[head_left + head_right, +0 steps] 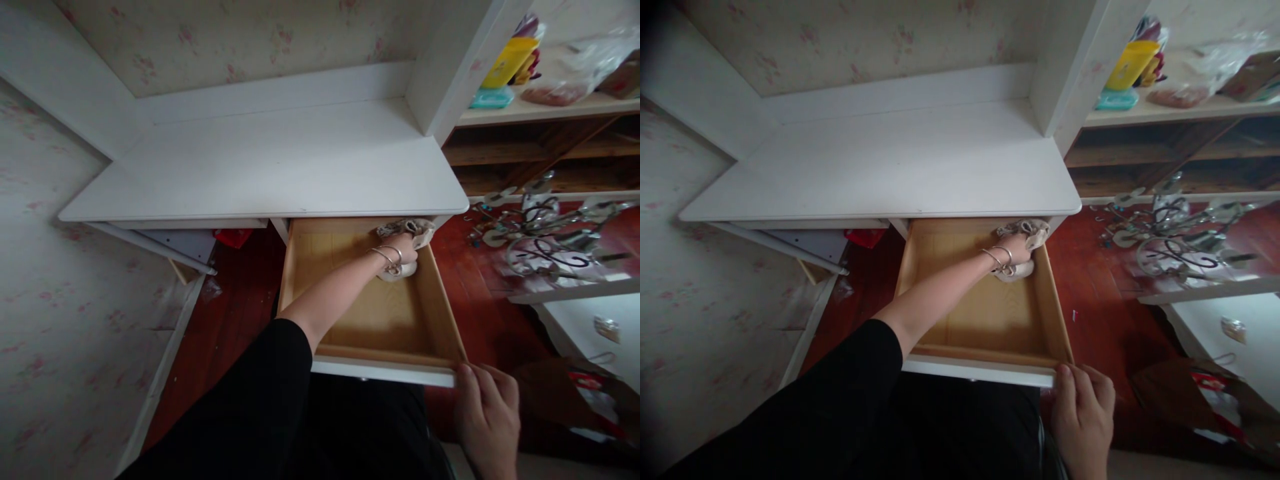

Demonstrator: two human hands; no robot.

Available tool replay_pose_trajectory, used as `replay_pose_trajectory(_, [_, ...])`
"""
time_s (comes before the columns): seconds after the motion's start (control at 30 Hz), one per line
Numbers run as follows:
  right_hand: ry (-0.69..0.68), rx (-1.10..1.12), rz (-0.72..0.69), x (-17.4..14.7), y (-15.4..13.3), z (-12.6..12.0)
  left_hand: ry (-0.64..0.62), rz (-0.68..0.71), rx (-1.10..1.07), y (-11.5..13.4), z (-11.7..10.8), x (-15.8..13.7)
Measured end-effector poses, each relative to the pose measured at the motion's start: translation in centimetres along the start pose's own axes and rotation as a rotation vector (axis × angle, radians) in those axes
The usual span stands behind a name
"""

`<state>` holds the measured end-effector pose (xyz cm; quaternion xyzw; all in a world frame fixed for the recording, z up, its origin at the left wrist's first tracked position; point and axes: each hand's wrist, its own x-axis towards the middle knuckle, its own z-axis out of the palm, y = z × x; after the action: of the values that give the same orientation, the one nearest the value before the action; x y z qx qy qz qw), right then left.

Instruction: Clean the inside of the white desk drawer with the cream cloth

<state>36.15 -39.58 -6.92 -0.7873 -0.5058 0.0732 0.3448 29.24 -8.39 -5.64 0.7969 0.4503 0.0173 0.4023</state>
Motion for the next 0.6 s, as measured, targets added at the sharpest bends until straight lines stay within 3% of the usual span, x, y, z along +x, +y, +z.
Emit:
replay_pose_trajectory(0.2, [-0.024,-0.018,0.001,0.0,0.1,0.0,-0.215,0.195,0.175,0.6,1.5,-5.8])
replay_pose_trajectory(0.37, [-0.052,-0.01,-0.015,0.0,0.4,-0.2,-0.576,0.448,0.424,2.4,3.9,-11.9])
replay_pose_trajectory(0.5, [-0.058,-0.009,0.0,0.0,0.5,-0.3,-0.581,0.488,0.505,2.5,4.7,-14.2])
replay_pose_trajectory(0.6, [-0.075,-0.01,0.044,-0.1,0.5,-0.4,-0.585,0.481,0.565,1.1,3.6,-15.0])
